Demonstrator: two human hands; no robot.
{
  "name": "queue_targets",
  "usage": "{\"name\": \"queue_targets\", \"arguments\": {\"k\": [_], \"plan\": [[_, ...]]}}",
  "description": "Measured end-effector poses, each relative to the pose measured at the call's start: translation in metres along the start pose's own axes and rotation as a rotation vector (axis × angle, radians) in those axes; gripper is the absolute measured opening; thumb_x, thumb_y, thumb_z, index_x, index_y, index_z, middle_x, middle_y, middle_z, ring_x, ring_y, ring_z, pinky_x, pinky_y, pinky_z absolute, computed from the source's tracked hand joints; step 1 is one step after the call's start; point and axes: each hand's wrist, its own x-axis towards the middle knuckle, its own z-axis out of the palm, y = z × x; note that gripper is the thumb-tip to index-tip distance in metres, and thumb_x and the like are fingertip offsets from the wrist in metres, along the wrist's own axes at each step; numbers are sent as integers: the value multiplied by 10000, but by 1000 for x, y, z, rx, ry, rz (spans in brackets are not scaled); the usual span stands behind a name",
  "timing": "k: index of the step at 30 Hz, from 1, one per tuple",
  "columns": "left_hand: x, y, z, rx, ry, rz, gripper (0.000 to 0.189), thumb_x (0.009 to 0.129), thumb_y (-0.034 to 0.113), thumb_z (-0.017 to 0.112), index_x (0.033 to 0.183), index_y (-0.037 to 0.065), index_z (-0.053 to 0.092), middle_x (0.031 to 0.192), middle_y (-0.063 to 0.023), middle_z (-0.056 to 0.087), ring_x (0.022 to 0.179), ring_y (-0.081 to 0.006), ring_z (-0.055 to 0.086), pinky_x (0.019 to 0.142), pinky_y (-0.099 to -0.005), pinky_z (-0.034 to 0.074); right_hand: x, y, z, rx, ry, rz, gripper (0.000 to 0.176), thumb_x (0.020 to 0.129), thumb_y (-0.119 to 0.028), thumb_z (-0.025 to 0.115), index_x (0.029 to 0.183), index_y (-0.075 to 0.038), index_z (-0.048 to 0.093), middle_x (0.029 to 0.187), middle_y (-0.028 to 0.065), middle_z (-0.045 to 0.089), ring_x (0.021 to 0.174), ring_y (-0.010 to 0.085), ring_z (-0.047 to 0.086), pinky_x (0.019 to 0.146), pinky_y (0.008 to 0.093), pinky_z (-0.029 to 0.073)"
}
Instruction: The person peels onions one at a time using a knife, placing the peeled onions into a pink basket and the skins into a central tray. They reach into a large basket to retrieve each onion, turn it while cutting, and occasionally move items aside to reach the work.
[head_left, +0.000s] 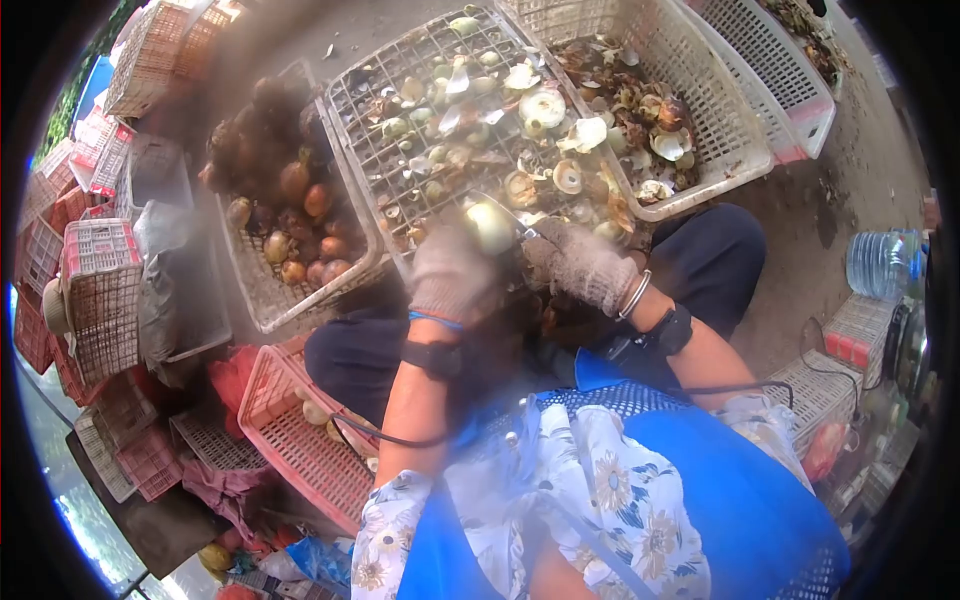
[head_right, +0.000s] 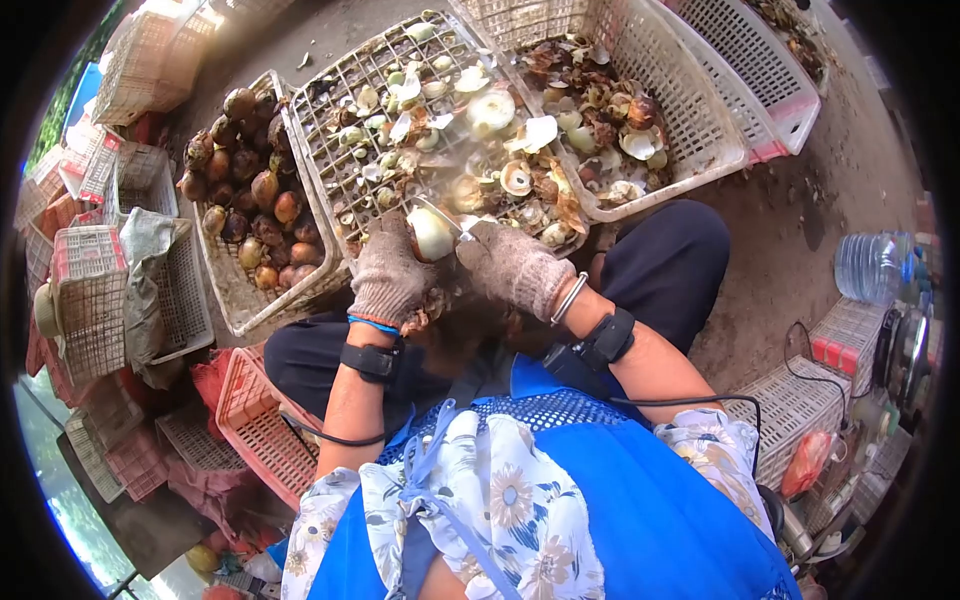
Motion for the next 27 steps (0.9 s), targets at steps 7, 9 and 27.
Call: {"name": "queue_targets", "arguments": {"k": [7, 9, 27], "plan": [[22, 1, -9, 69, -150, 14, 768, 538, 483, 882, 1034, -16, 573, 950, -240, 677, 919, -388, 664, 798, -440, 533, -5, -8, -19, -63, -130, -60, 268, 760, -133, 634, 1022, -103, 587, 938, 91, 570, 917, 273, 589, 742, 367, 520], [25, 7, -15, 95, -209, -36, 820, 521, 499, 887, 1070, -21, 571, 977, -236, 679, 944, -375, 665, 811, -429, 534, -11, -24, -31, -114, -12, -80, 268, 759, -133, 631, 1024, -118, 587, 931, 78, 568, 918, 258, 588, 734, 360, 519], [46, -67, 16, -751, -445, -154, 669, 714, 265, 854, 1257, 16, 554, 1129, -86, 665, 993, -174, 631, 862, -322, 529, -40, -46, -72, 500, 60, 675, 367, 853, -277, 691, 1099, -18, 609, 953, 171, 677, 876, 316, 652, 796, 387, 512]]}}
